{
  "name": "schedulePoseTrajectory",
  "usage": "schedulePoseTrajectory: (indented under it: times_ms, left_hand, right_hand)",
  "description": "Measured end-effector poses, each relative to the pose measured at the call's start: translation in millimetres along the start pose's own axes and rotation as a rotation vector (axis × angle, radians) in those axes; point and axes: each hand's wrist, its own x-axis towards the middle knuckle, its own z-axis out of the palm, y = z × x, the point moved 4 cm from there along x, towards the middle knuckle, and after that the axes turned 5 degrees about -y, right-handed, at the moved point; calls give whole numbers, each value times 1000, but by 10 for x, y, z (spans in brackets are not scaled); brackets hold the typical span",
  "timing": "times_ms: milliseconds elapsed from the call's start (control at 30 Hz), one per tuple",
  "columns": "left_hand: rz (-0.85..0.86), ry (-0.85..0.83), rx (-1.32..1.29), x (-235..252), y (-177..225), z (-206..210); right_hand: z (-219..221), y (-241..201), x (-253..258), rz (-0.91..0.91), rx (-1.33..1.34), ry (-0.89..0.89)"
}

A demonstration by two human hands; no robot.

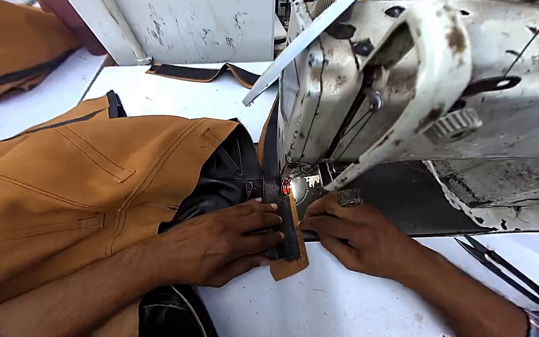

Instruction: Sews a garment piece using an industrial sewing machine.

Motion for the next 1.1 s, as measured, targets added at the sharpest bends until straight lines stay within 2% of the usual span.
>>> schedulePoseTrajectory:
  times_ms: [233, 667, 1100]
  left_hand:
    - [108, -37, -149, 3, -103, 9]
    - [116, -49, -184, 85, -379, -110]
    - [140, -19, -146, 204, -730, -298]
  right_hand:
    - [40, -31, -24, -71, -69, -59]
    - [114, 50, -35, 137, -119, -58]
    - [121, 57, 0, 203, -153, -76]
